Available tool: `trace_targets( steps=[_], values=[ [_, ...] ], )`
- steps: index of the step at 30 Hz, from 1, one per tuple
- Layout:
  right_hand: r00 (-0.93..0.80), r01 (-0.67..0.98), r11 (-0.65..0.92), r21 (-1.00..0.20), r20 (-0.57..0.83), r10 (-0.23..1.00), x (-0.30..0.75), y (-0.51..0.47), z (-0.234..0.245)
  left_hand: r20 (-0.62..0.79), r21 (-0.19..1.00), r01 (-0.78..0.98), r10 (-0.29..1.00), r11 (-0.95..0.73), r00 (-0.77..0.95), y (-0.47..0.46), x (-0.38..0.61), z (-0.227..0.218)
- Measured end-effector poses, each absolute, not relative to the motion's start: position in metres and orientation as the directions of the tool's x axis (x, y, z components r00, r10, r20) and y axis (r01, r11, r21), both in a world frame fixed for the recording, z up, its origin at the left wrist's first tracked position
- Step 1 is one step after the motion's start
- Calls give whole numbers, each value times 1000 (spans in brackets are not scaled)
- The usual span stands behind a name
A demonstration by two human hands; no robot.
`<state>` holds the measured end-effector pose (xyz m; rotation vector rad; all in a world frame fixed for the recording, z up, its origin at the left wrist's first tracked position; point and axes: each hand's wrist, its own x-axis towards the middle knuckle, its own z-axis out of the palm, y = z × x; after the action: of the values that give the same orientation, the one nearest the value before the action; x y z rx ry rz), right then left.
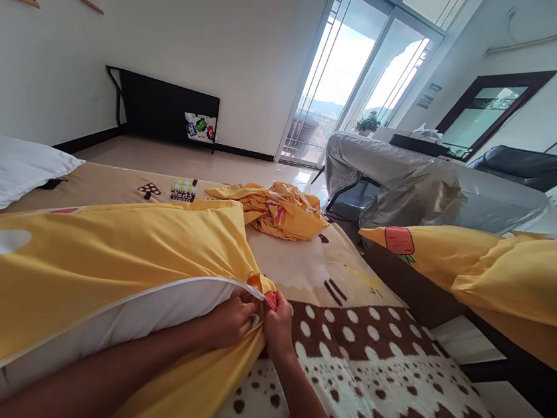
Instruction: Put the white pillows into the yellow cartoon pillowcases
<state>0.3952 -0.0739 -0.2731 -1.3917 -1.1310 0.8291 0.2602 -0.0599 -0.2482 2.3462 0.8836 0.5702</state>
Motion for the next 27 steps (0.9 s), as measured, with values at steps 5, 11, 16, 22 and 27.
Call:
trace_targets(
  steps=[5,11,16,22,27],
  values=[
    [271,227,74,-971,136,953,398,-74,-274,256,808,333,799,-486,544,-64,260,-227],
    [282,229,78,-970,143,949,401,-77,-274,190,904,222,810,-365,555,-61,261,-233],
    [253,200,110,-973,160,954,403,-76,-274,161,912,184,734,-366,660,-49,266,-254],
    [252,281,116,-953,190,949,409,-82,-269,182,864,260,749,-431,637,-49,268,-260],
    [304,105,94,-990,122,945,407,-85,-270,273,756,303,700,-580,660,-54,269,-264]
  ],
)
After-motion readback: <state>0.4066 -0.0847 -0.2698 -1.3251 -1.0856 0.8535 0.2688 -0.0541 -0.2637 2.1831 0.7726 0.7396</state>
